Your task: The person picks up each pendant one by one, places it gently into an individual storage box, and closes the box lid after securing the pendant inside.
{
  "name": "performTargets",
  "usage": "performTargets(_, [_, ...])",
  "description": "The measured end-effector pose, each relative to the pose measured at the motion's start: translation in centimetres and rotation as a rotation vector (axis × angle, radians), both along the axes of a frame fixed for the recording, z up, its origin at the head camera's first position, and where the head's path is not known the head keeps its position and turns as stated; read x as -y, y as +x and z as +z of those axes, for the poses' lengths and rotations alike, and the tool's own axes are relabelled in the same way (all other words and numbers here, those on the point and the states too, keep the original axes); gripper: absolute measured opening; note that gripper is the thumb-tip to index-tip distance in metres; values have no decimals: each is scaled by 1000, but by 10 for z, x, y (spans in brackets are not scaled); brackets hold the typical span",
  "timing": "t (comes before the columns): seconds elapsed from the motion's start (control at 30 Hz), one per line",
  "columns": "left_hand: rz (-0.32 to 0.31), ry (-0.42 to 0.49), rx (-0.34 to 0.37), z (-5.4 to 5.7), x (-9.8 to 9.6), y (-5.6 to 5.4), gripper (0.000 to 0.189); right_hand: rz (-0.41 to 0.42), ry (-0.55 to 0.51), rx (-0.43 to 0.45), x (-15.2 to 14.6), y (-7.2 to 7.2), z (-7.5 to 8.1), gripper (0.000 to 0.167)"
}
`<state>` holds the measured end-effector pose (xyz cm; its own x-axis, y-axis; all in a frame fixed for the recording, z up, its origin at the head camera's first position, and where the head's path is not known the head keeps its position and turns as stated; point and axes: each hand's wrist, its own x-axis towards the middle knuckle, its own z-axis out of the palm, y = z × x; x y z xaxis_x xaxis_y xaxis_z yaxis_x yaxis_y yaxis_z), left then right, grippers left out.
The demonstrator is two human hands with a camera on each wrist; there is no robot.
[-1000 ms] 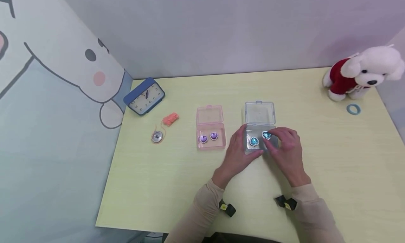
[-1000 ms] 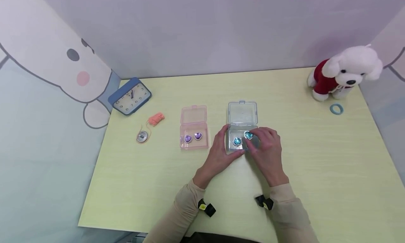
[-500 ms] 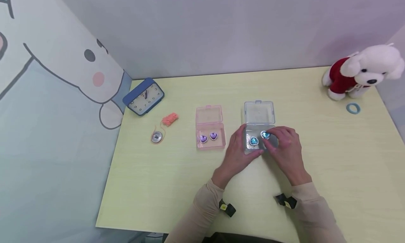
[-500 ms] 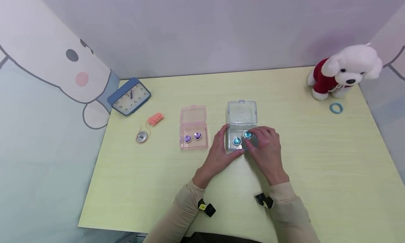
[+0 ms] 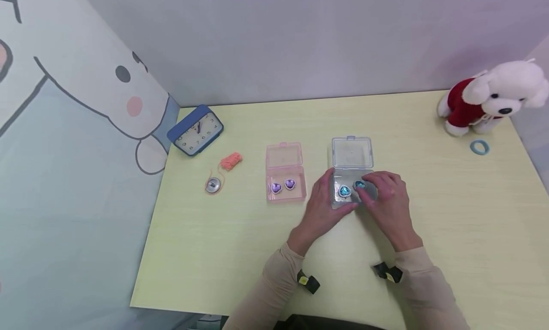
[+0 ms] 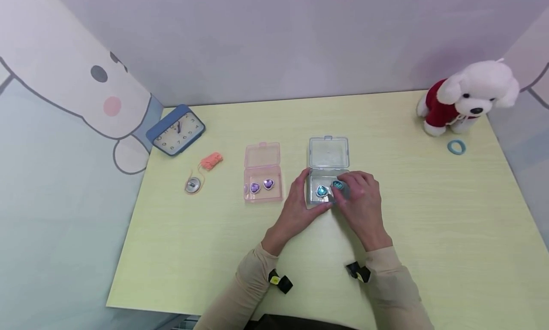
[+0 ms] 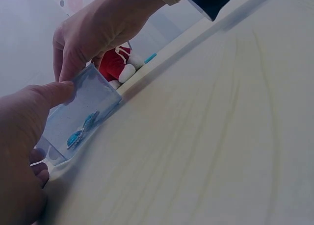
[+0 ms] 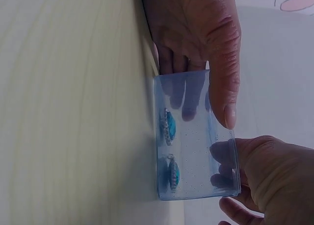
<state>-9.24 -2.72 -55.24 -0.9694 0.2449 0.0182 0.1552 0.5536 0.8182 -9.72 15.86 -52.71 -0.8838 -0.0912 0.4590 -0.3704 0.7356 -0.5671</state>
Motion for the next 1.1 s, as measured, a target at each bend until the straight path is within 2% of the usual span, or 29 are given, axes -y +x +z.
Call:
performTargets(0.23, [-2,6,-7,0,0,0,104,-11,-62,-17,-2,-2,3,31])
performTargets(0.37, [-3,18,8,1,0,1,104,-62,-134,-23,-4,-7,9,27])
performTargets(0.5, [-7,29,19,2,0,2,104,-130,-203,8,-7,-16,12,27])
performTargets(0.63, [-3,26,33,2,0,2,103,-174,-292,116,-9,-25,11,38])
performTargets(0.9, [7,26,51,3,0,3,103,-168,-417,468,-7,-36,14,69])
performTargets(1.0, [10,26,50,3,0,3,103,-168,-455,535,-7,-39,16,72])
performTargets(1.1, [9,25,32,3,0,2,103,-171,-521,545,-6,-38,20,67])
